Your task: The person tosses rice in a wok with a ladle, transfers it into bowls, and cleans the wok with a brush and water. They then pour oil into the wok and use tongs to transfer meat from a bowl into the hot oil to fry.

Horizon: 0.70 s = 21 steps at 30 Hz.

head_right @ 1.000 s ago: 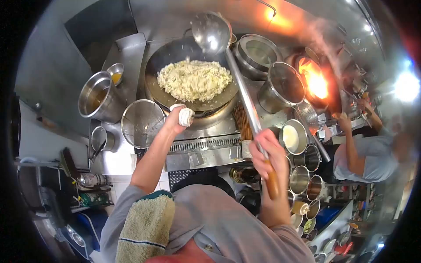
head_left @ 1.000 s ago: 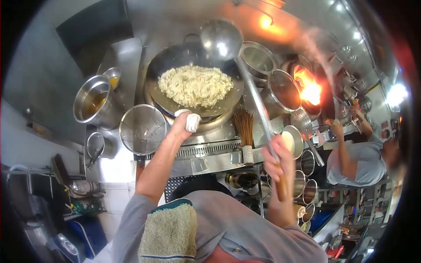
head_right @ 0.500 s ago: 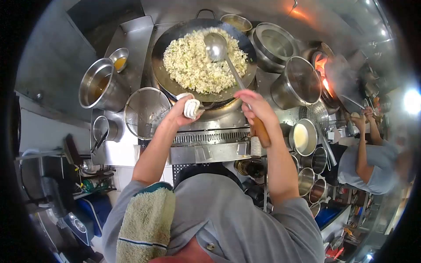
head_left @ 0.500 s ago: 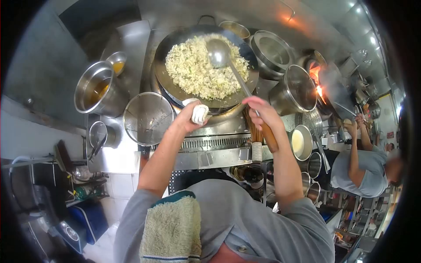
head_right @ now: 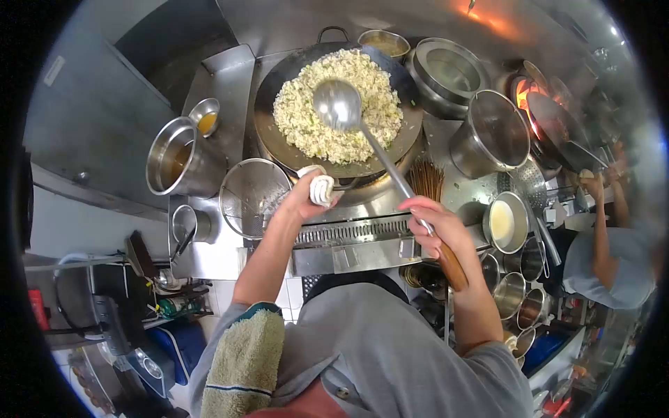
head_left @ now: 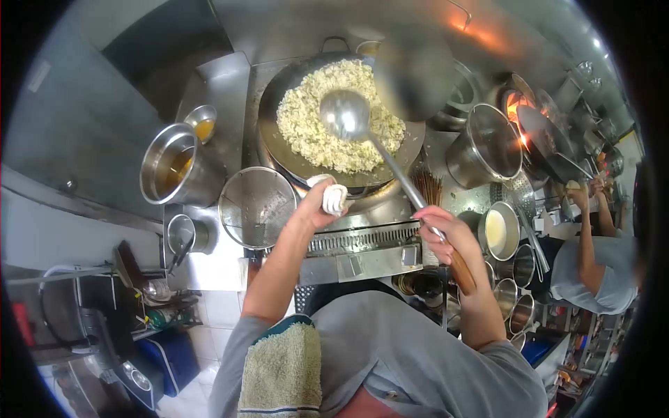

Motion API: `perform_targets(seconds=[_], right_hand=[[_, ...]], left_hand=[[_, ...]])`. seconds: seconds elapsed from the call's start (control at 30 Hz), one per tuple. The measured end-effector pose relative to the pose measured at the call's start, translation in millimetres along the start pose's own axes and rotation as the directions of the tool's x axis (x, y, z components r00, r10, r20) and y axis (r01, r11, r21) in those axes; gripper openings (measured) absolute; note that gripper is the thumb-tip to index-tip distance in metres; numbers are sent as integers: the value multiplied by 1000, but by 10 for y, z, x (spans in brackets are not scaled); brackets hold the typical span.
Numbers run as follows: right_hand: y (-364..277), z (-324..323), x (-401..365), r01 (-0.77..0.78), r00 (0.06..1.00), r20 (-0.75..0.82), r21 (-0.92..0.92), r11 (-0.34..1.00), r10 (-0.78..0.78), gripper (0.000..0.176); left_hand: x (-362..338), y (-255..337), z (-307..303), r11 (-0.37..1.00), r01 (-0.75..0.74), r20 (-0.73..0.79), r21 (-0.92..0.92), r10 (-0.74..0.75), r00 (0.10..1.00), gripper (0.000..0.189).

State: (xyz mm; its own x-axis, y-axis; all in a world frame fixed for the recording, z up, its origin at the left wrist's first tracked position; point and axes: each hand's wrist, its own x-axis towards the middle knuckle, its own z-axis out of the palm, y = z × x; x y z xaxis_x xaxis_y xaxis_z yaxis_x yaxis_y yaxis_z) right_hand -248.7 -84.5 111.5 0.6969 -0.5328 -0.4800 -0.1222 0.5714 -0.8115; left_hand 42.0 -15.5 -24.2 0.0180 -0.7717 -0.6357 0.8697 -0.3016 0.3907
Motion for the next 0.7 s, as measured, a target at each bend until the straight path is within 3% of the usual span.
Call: perform_targets(seconds=[0.03,0.1,0.13,0.23,0.27,0.3,0.37,0.4,0.43,0.5,0.53,0.57,0.63,0.7], right_hand=[[184,-46,123,-7,996,-83,93,996,15,22],[-79,146,392,119,982,118,210,971,-146,22],[-211,230,633,102,993,72,-155,983,-92,23],[-167,355,176,130,989,123,-485,865,-80,21],[-117,259,-48,-29,994,91,-300,954,58,22],[-67,214,97,-39,994,92,-162,986,55,22],[209,79,371,-90,994,74,149,985,80,21],[50,175,471,-27,993,117,72,997,18,21],[-29,226,447,72,993,101,-193,978,-53,21],[-117,350,293,226,973,112,-636,738,-202,21],[-99,211,-37,126,992,60,-570,812,-112,22],[-58,101,-357,47,999,28,-368,928,-39,22],[-51,-69,-739,-110,994,34,70,991,108,24],[-19,-5,-247,57,996,-61,-49,997,-59,24]], left_hand=[[-3,-38,-7,1000,2,-43,-12,-3,999,26],[-43,-68,-8,999,20,13,-37,-19,1000,26],[-39,-42,22,998,11,46,-60,-8,999,26],[-42,-39,-22,1000,-5,7,-10,5,1000,27],[-38,-43,-52,1000,-16,45,-5,16,999,26],[-79,-21,-18,999,-16,86,52,11,996,25],[-138,-35,75,1000,-17,-21,-9,17,1000,23],[-96,-32,42,999,1,36,-48,1,999,22],[-53,-40,7,1000,-8,41,-27,9,999,22],[-154,-13,44,999,0,37,45,-2,999,21],[-189,-17,96,999,-3,-25,32,4,1000,21],[-219,-45,100,1000,-17,-38,15,18,999,20],[-215,-49,153,998,-64,-60,-29,62,996,19],[-105,-45,52,999,0,33,-53,2,999,17]])
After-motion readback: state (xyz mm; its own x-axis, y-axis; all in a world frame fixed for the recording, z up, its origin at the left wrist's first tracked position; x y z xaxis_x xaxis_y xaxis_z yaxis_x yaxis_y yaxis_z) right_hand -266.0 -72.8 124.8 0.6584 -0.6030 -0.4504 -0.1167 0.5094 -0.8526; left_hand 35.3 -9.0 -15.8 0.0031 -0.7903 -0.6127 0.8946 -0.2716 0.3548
